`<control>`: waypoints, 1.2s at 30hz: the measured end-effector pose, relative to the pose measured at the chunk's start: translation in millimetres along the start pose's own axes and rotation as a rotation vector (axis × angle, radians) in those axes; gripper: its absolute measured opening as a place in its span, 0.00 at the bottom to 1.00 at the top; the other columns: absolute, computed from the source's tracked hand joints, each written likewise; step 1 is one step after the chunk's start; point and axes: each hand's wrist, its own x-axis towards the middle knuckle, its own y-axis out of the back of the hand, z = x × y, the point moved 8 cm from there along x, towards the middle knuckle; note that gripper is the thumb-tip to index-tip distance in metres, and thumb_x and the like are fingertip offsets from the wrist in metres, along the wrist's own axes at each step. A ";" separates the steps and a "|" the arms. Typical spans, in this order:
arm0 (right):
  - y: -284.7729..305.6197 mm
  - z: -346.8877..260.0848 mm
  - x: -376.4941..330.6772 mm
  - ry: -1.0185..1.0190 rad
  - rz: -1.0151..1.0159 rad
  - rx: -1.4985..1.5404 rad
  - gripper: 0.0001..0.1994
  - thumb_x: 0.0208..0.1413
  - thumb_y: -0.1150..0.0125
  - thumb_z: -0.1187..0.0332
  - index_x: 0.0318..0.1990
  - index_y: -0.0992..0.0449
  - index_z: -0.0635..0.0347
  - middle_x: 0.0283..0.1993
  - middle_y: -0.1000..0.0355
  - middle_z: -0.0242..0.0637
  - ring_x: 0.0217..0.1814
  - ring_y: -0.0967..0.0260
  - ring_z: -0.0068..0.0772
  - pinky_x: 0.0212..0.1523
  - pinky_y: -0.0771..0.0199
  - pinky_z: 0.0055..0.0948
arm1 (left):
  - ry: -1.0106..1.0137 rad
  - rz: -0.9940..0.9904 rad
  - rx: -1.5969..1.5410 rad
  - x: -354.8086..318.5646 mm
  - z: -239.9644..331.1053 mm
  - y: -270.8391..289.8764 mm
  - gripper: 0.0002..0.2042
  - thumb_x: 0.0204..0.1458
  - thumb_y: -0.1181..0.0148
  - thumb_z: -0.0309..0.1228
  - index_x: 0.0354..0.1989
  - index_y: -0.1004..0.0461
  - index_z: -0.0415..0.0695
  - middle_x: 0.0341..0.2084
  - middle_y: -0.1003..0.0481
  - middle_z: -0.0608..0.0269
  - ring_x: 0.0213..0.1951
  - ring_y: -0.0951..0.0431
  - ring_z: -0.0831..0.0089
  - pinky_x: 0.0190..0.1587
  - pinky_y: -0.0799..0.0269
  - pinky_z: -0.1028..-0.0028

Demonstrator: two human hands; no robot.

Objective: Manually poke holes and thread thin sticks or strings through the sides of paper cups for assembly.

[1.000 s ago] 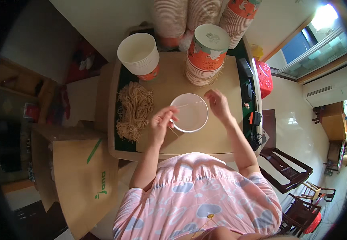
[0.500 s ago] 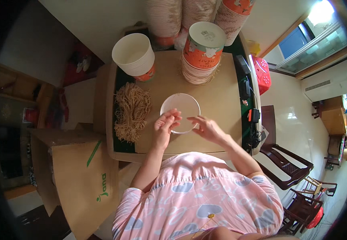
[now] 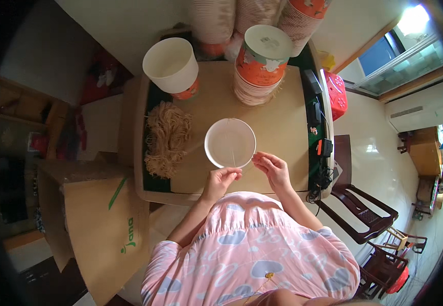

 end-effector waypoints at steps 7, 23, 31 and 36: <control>-15.4 -5.8 -16.6 -0.137 -0.026 0.102 0.12 0.60 0.57 0.71 0.51 0.42 0.54 0.24 0.38 0.30 0.20 0.52 0.16 0.22 0.51 0.16 | -0.298 0.233 0.701 -11.0 8.9 3.7 0.10 0.45 0.43 0.20 0.37 0.27 0.38 0.36 0.25 0.59 0.42 0.26 0.64 0.51 0.34 0.66; -74.7 -5.1 -30.8 -0.200 -0.432 -0.030 0.07 0.56 0.46 0.71 0.36 0.28 0.66 0.36 0.27 0.37 0.38 0.29 0.26 0.42 0.29 0.25 | -0.331 0.147 0.691 60.2 24.0 2.6 0.09 0.48 0.45 0.21 0.38 0.28 0.35 0.30 0.26 0.56 0.34 0.22 0.69 0.33 0.26 0.74; -19.7 12.9 32.1 0.000 -0.067 -0.293 0.08 0.55 0.44 0.69 0.38 0.28 0.65 0.34 0.27 0.32 0.38 0.31 0.20 0.41 0.29 0.23 | -0.315 0.107 0.562 60.9 36.7 0.9 0.09 0.45 0.44 0.20 0.37 0.26 0.37 0.30 0.25 0.53 0.32 0.23 0.63 0.33 0.27 0.71; -34.2 -2.4 27.7 0.101 -0.140 -0.418 0.08 0.54 0.42 0.70 0.37 0.29 0.66 0.36 0.29 0.34 0.39 0.32 0.21 0.42 0.30 0.23 | -0.328 0.091 0.572 64.1 32.9 5.2 0.08 0.48 0.45 0.20 0.37 0.27 0.36 0.30 0.24 0.54 0.32 0.22 0.66 0.33 0.26 0.73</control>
